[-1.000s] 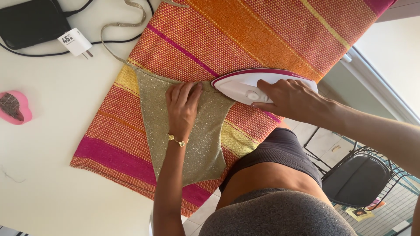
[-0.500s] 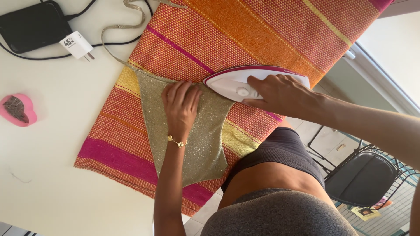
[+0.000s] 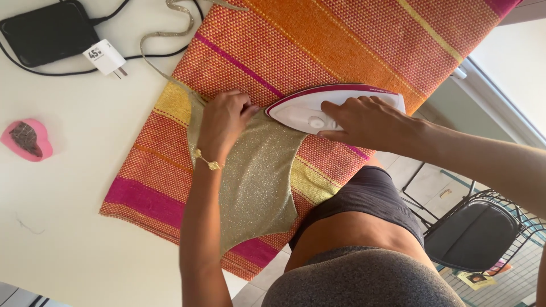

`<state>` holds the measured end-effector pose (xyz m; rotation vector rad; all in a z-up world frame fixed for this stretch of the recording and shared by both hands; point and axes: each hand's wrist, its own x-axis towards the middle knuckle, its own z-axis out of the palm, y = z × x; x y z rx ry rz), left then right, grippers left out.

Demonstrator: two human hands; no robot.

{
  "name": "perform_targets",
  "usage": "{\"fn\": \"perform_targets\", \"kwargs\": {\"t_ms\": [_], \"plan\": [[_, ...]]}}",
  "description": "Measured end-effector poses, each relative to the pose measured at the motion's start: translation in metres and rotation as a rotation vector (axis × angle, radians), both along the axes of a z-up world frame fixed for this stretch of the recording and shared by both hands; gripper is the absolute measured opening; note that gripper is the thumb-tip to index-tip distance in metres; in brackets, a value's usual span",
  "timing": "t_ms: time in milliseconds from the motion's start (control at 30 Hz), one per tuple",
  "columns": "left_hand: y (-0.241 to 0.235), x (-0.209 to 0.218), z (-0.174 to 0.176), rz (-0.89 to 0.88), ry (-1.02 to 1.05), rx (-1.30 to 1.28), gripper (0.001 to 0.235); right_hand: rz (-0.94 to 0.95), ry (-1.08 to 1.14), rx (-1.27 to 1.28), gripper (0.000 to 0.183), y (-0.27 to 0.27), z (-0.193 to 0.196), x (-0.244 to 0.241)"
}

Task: The person irons a gold glittery bikini top on a striped towel. They repeatedly smooth the fabric with their hands and use a white iron to press the garment, adjusting its position on the towel throughout the process.

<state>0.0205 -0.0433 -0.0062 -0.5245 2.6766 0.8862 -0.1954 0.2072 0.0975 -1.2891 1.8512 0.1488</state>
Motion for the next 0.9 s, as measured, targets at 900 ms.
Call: {"fn": "perform_targets", "kwargs": {"t_ms": [900], "plan": [[0.014,0.019,0.023,0.06,0.053,0.058,0.017,0.008,0.044,-0.05,0.059,0.002,0.008,0.004]]}}
